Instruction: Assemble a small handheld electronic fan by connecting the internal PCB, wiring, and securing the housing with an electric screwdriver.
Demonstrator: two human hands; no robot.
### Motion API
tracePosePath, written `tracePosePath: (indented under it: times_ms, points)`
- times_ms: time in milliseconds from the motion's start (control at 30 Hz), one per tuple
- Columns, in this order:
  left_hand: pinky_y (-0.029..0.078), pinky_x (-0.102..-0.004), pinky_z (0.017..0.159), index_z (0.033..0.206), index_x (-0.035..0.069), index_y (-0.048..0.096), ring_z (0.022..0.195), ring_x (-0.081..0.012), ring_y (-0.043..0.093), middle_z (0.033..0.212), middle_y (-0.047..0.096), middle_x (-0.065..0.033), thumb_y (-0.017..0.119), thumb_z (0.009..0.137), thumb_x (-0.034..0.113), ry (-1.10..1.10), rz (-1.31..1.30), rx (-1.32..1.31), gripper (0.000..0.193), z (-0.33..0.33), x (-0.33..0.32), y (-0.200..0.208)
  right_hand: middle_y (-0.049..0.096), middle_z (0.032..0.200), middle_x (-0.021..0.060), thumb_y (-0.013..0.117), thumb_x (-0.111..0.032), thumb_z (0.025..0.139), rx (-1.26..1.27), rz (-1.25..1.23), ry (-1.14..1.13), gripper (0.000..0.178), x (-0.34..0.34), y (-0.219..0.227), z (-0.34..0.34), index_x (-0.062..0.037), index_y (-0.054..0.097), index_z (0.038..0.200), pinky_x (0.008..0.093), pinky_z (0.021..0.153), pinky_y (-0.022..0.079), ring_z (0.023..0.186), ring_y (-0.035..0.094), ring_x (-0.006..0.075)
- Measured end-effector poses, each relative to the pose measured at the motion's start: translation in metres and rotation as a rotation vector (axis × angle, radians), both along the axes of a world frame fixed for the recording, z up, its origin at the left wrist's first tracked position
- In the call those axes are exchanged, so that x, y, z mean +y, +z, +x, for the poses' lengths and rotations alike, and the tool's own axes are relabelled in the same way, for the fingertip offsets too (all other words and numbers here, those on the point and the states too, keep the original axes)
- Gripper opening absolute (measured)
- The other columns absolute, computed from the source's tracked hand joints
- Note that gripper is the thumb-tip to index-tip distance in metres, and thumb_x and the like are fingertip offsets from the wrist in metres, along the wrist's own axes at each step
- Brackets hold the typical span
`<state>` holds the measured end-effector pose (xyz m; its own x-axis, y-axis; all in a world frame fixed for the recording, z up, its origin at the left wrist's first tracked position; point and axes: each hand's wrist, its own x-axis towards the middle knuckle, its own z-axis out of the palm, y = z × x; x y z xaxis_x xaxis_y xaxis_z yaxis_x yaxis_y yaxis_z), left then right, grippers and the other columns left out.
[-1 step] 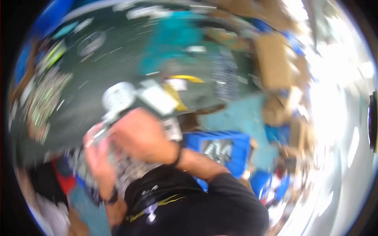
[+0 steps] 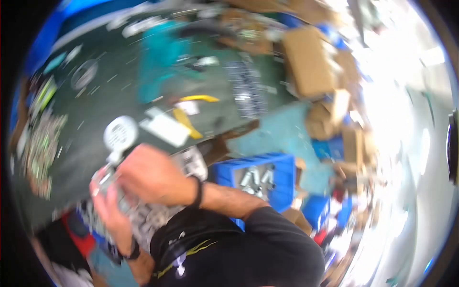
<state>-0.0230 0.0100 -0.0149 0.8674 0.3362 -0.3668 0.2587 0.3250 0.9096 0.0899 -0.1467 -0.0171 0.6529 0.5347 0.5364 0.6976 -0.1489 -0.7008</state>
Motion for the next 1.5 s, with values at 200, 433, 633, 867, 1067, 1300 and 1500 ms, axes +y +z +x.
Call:
tracePosePath:
  times_ms: [200, 433, 633, 867, 1067, 1300, 1500]
  points:
    - [0.043, -0.0368, 0.11, 0.159, -0.004, 0.038, 0.128, -0.0256, 0.055, 0.147, 0.053, -0.018, 0.049, 0.105, 0.011, -0.09, 0.109, -0.141, 0.058, 0.032, -0.018, -0.01, 0.058, 0.09, 0.0107, 0.075, -0.009, 0.085, 0.04, 0.022, -0.154, 0.017, -0.026, 0.0, 0.0, -0.0043, 0.063, 0.096, 0.0422, 0.072, 0.049, 0.082, 0.058, 0.0329]
    - [0.042, -0.0404, 0.115, 0.159, -0.01, 0.033, 0.134, -0.0265, 0.056, 0.151, 0.052, -0.0233, 0.054, 0.111, 0.013, -0.094, 0.03, -0.134, 0.057, 0.023, 0.003, -0.022, 0.062, 0.094, 0.011, 0.072, -0.017, 0.095, 0.115, 0.119, -0.097, 0.016, -0.02, -0.018, -0.004, -0.0039, 0.063, 0.097, 0.0421, 0.075, 0.053, 0.088, 0.062, 0.032]
    - [0.043, -0.0384, 0.114, 0.157, -0.013, 0.036, 0.132, -0.0253, 0.057, 0.147, 0.056, -0.0236, 0.06, 0.11, 0.016, -0.074, 0.201, -0.104, 0.06, 0.028, 0.009, -0.025, 0.062, 0.083, 0.0108, 0.071, -0.016, 0.093, 0.04, 0.082, -0.104, 0.015, -0.021, -0.015, -0.001, -0.0034, 0.063, 0.095, 0.043, 0.071, 0.053, 0.081, 0.063, 0.0317]
    - [0.047, -0.0366, 0.11, 0.156, -0.015, 0.036, 0.131, -0.0243, 0.059, 0.147, 0.057, -0.0248, 0.066, 0.107, 0.017, -0.039, 0.266, -0.04, 0.066, 0.033, 0.022, -0.031, 0.062, 0.077, 0.0132, 0.071, -0.016, 0.09, 0.15, 0.049, -0.093, 0.018, -0.016, -0.02, 0.005, -0.0021, 0.06, 0.089, 0.0465, 0.068, 0.052, 0.075, 0.064, 0.0357]
    - [0.046, -0.0396, 0.114, 0.155, -0.008, 0.043, 0.134, -0.0269, 0.057, 0.151, 0.055, -0.0217, 0.06, 0.108, 0.012, 0.007, 0.215, -0.054, 0.053, 0.023, 0.038, -0.019, 0.062, 0.078, 0.015, 0.069, -0.015, 0.091, 0.188, 0.212, -0.074, 0.014, -0.001, -0.007, 0.004, -0.0044, 0.06, 0.09, 0.0479, 0.068, 0.053, 0.077, 0.066, 0.0382]
    - [0.053, -0.0323, 0.095, 0.144, 0.0, 0.059, 0.104, -0.0166, 0.067, 0.119, 0.07, -0.0089, 0.057, 0.102, -0.001, -0.188, 0.578, -0.09, 0.042, 0.056, -0.028, 0.017, 0.074, 0.094, 0.0128, 0.077, -0.002, 0.086, 0.168, 0.061, -0.196, 0.024, -0.028, -0.02, 0.005, -0.0038, 0.072, 0.11, 0.0412, 0.074, 0.06, 0.085, 0.074, 0.0307]
    - [0.059, -0.0298, 0.08, 0.146, 0.001, 0.058, 0.085, -0.0107, 0.073, 0.106, 0.078, -0.0103, 0.058, 0.1, -0.001, -0.068, 0.592, -0.05, 0.046, 0.04, -0.023, 0.016, 0.072, 0.094, 0.0103, 0.081, 0.007, 0.081, 0.198, 0.048, -0.138, 0.024, -0.011, -0.005, 0.001, -0.0047, 0.077, 0.101, 0.0339, 0.067, 0.057, 0.081, 0.071, 0.0259]
